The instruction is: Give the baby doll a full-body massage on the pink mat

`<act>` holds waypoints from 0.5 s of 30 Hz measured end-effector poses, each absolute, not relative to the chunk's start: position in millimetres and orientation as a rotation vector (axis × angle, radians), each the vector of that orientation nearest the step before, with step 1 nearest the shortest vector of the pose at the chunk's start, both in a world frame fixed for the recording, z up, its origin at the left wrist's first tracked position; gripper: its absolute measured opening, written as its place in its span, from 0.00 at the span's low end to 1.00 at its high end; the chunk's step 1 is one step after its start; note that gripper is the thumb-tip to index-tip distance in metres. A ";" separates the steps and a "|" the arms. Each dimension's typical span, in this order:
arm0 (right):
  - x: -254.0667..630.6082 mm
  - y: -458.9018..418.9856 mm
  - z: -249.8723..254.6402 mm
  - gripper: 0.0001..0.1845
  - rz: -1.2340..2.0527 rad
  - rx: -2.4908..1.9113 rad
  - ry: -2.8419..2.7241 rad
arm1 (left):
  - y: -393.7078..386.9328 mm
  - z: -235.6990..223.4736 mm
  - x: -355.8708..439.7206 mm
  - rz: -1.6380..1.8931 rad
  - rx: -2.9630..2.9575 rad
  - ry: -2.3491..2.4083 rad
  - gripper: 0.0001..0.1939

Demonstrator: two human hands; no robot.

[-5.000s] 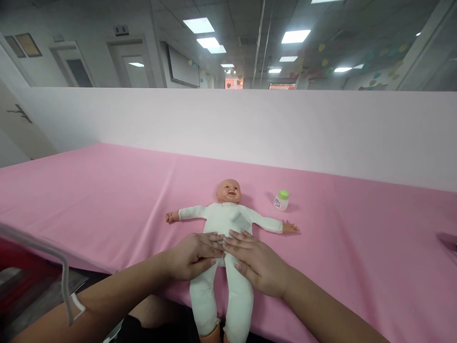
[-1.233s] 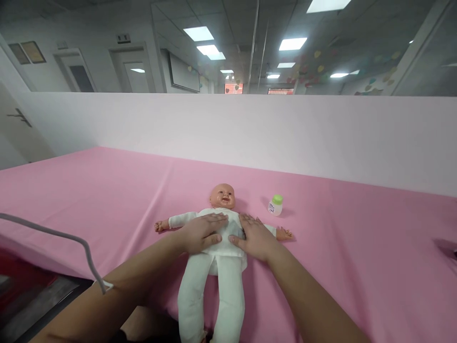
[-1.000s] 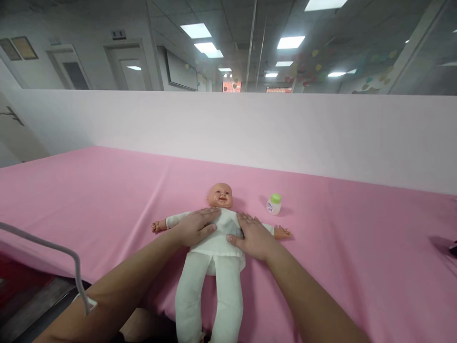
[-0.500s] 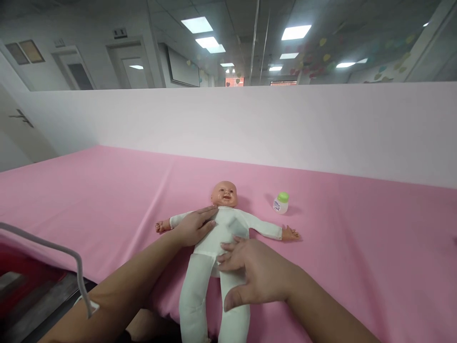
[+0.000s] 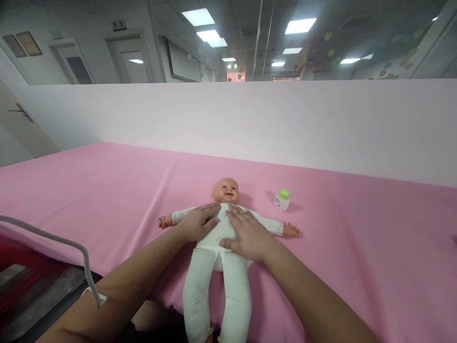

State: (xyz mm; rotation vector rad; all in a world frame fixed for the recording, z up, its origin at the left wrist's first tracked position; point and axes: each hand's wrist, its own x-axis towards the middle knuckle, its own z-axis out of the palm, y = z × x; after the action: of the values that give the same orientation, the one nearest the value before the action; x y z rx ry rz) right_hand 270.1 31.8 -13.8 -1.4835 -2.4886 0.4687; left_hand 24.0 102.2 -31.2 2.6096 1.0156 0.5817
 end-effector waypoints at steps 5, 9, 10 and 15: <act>279.3 43.6 -19.5 0.56 0.446 -1.654 -2.387 | 99.3 -29.1 24.5 0.574 2.578 1.033 0.31; 286.2 40.2 -24.8 0.52 0.423 -1.820 -2.273 | 96.8 -24.9 24.5 0.574 2.565 1.064 0.31; 287.2 39.1 -26.7 0.51 0.420 -1.828 -2.265 | 95.7 -23.3 24.2 0.577 2.568 1.071 0.31; 287.9 38.1 -33.4 0.51 0.379 -1.816 -2.272 | 71.5 -10.9 18.8 0.664 2.606 1.024 0.28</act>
State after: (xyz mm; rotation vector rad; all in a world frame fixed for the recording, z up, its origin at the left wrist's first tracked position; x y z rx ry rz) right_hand 287.9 38.1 -33.4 -1.8162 -2.2724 0.3793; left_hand 18.8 71.5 -10.9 2.6058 1.0242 0.6639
